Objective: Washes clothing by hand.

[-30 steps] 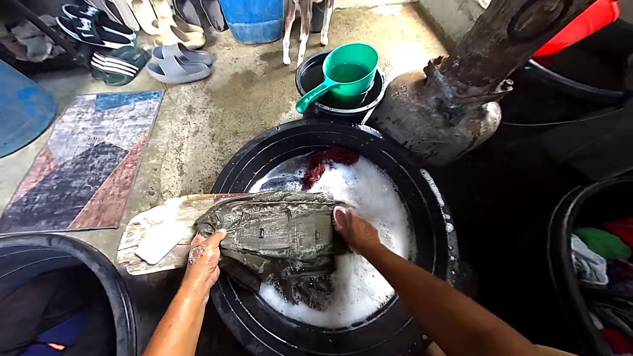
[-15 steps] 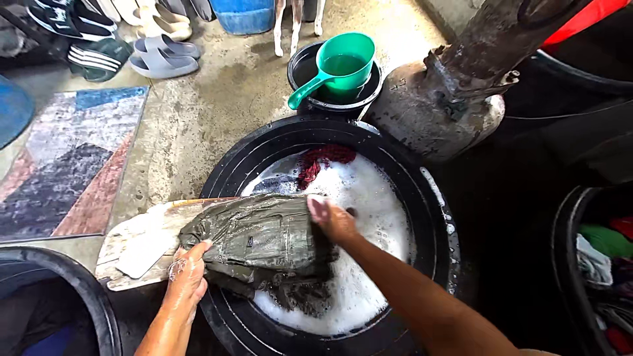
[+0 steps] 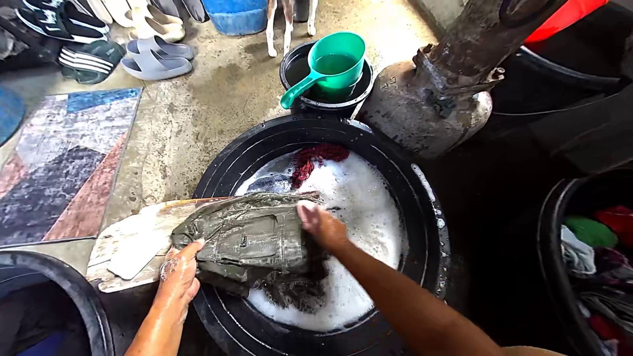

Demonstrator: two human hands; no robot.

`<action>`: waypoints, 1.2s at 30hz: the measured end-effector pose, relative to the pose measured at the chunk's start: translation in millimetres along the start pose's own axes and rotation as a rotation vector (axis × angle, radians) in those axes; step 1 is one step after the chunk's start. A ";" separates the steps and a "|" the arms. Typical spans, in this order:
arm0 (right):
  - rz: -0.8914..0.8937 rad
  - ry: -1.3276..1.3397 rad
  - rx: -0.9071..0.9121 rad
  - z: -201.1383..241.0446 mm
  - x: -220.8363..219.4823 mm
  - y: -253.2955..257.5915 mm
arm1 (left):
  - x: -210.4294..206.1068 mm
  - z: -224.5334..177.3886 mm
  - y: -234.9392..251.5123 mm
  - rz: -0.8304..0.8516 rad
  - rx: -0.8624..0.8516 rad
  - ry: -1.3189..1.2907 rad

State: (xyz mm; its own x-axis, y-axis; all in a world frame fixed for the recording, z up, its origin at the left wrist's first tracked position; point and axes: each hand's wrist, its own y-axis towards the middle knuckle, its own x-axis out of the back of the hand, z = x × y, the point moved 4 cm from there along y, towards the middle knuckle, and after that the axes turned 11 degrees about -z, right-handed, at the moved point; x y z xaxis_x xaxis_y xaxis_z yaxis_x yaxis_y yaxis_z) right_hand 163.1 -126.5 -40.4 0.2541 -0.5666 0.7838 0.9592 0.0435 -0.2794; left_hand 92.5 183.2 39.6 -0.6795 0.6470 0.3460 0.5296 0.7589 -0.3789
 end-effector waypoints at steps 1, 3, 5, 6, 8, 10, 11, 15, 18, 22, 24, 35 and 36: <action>-0.005 -0.052 -0.081 -30.8 14.8 2.0 | 0.3 -0.3 1.3 0.008 0.002 -0.009; 0.006 -0.107 -0.199 -66.4 49.3 -0.5 | 0.5 -0.5 3.8 0.024 0.002 -0.033; 0.031 -0.100 -0.310 -77.9 73.5 -5.7 | 2.0 -0.9 4.7 0.075 0.022 -0.073; 0.045 -0.086 -0.357 -78.4 77.2 -8.9 | 3.5 -2.2 4.2 0.127 0.039 -0.097; 0.054 -0.055 -0.397 -77.4 63.6 -18.4 | 9.0 -9.2 -3.4 0.266 0.077 -0.107; 0.086 -0.030 -0.417 -73.8 37.1 -28.9 | 19.0 -13.4 -10.6 0.351 0.089 -0.038; 0.102 -0.046 -0.432 -68.5 25.8 -33.5 | 24.6 -12.8 -12.7 0.366 0.080 0.036; 0.060 0.000 -0.433 -45.6 9.0 -43.8 | 35.0 -2.5 -25.3 0.348 0.109 0.245; 0.065 0.178 -0.398 -55.2 24.2 -34.8 | 31.5 -16.9 -37.2 0.356 0.076 0.112; 0.040 0.450 -0.453 -78.7 74.3 -13.1 | 29.2 -63.3 -42.5 0.368 -0.024 -0.104; -0.024 0.482 -0.455 -83.1 103.4 2.2 | 19.8 -74.6 -35.5 0.329 -0.061 -0.116; 0.047 0.532 0.161 156.4 49.9 -18.8 | -7.6 -38.7 -2.1 0.085 -0.214 0.366; 0.114 0.559 0.180 186.6 30.9 -30.6 | -4.3 -37.5 -0.5 0.044 -0.186 0.302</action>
State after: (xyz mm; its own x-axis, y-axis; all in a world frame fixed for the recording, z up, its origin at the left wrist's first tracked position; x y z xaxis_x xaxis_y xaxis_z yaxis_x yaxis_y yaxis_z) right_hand 164.8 8.2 95.8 0.2999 -0.8951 0.3299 0.9480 0.2409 -0.2082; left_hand 114.2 182.9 70.5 -0.4880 0.6507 0.5817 0.6574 0.7125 -0.2455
